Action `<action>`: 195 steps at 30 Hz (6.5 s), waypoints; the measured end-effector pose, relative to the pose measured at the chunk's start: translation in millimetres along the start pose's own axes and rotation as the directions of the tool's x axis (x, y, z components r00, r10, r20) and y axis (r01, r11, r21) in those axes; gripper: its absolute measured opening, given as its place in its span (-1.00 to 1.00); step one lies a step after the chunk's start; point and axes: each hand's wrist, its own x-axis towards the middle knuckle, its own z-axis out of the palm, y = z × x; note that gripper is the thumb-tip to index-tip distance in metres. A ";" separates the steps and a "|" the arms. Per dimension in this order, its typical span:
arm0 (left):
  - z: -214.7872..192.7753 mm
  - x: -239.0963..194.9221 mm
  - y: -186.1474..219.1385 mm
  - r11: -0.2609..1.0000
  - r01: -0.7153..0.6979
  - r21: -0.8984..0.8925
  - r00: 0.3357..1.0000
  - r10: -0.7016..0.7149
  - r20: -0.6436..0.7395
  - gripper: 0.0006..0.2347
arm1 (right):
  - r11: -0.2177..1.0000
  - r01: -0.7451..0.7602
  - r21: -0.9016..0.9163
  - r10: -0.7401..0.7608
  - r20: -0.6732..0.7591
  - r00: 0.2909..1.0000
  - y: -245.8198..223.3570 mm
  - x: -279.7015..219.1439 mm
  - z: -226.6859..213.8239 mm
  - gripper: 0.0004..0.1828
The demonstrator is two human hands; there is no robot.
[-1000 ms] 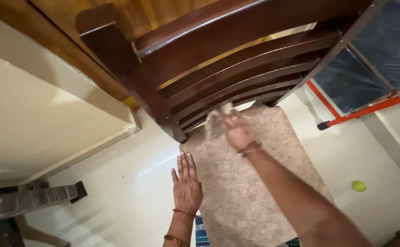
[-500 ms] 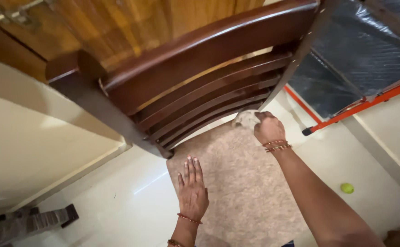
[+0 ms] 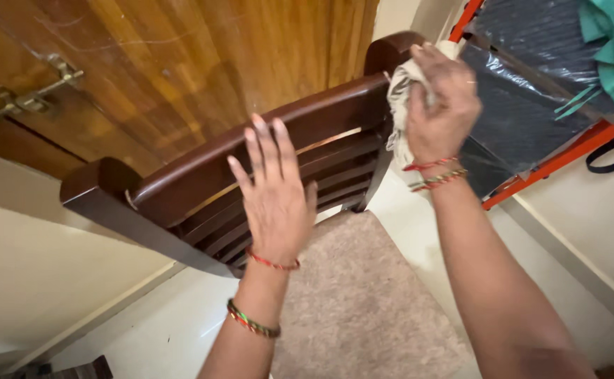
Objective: The person wipes the wooden backrest and the fabric seat of a dining chair using a white cloth. The person cleans the chair thoroughly, moving from the backrest to the seat.
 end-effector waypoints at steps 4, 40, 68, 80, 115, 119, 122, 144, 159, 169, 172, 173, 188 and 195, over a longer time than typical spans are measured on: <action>-1.9 25.6 -5.7 0.975 0.023 0.220 1.000 -0.024 0.004 -0.11 | 0.998 -0.011 -0.057 0.014 0.050 0.999 11.9 -42.7 24.4 -0.40; 78.4 21.2 -36.3 0.935 0.188 0.302 0.941 -0.084 -0.327 -0.09 | 0.722 -0.692 -0.001 0.562 0.585 0.585 62.8 -322.3 83.2 -0.66; 47.3 21.9 -6.7 0.945 0.174 0.276 0.984 -0.158 -0.080 -0.03 | 0.971 -0.189 0.145 0.177 0.096 0.980 -11.0 33.0 3.2 -0.50; -0.9 26.9 9.6 0.934 0.099 0.345 0.977 -0.156 0.144 0.05 | 0.962 -0.163 -0.221 0.263 0.566 0.781 -23.4 43.7 -53.1 -0.52; -123.7 -35.7 -121.7 0.992 0.108 0.065 0.981 -0.096 -0.167 -0.25 | 0.988 -0.085 -0.131 0.142 0.520 0.842 -98.1 60.7 45.3 -0.38; -127.7 -33.3 -116.5 0.987 0.142 0.081 0.984 -0.131 -0.124 -0.21 | 0.982 0.036 -0.184 0.089 0.626 0.775 -117.4 13.4 56.4 -0.39; -127.8 -33.3 -115.9 0.983 0.164 0.080 0.984 -0.157 -0.084 -0.19 | 0.989 0.081 -0.127 0.032 0.699 0.715 -162.1 -7.5 77.2 -0.31; -150.6 -39.5 -111.0 0.983 0.155 0.103 0.979 -0.167 0.118 -0.01 | 0.974 0.217 0.062 -0.130 0.941 0.314 -247.1 -20.1 55.1 -0.52; -79.2 -154.1 -147.0 0.960 0.271 0.075 0.883 -0.279 0.378 -0.09 | 0.952 0.004 0.307 -0.217 0.661 0.719 -319.5 -6.0 103.8 -0.48; -89.0 -152.4 -154.2 0.951 0.306 0.037 0.898 -0.302 0.319 -0.09 | 0.956 0.137 0.260 -0.290 0.758 0.584 -287.5 -52.5 87.2 -0.45; -92.8 -152.2 -157.7 0.947 0.320 0.020 0.892 -0.309 0.330 -0.09 | 0.970 0.134 0.201 -0.240 0.871 0.429 -281.2 -73.1 68.2 -0.38; -93.9 -151.6 -159.3 0.944 0.329 0.017 0.887 -0.315 0.338 -0.09 | 0.983 0.083 0.164 -0.183 0.907 0.379 -277.8 -72.9 64.3 -0.34; -95.7 -168.0 -165.8 0.941 0.337 -0.023 0.879 -0.306 0.365 -0.10 | 0.979 0.098 0.180 -0.200 0.728 0.656 -261.6 -10.5 111.1 -0.49; -87.1 -157.4 -157.8 0.959 0.277 -0.059 0.910 -0.242 0.336 -0.11 | 0.982 0.104 0.157 -0.188 0.819 0.542 -254.4 -7.4 105.5 -0.24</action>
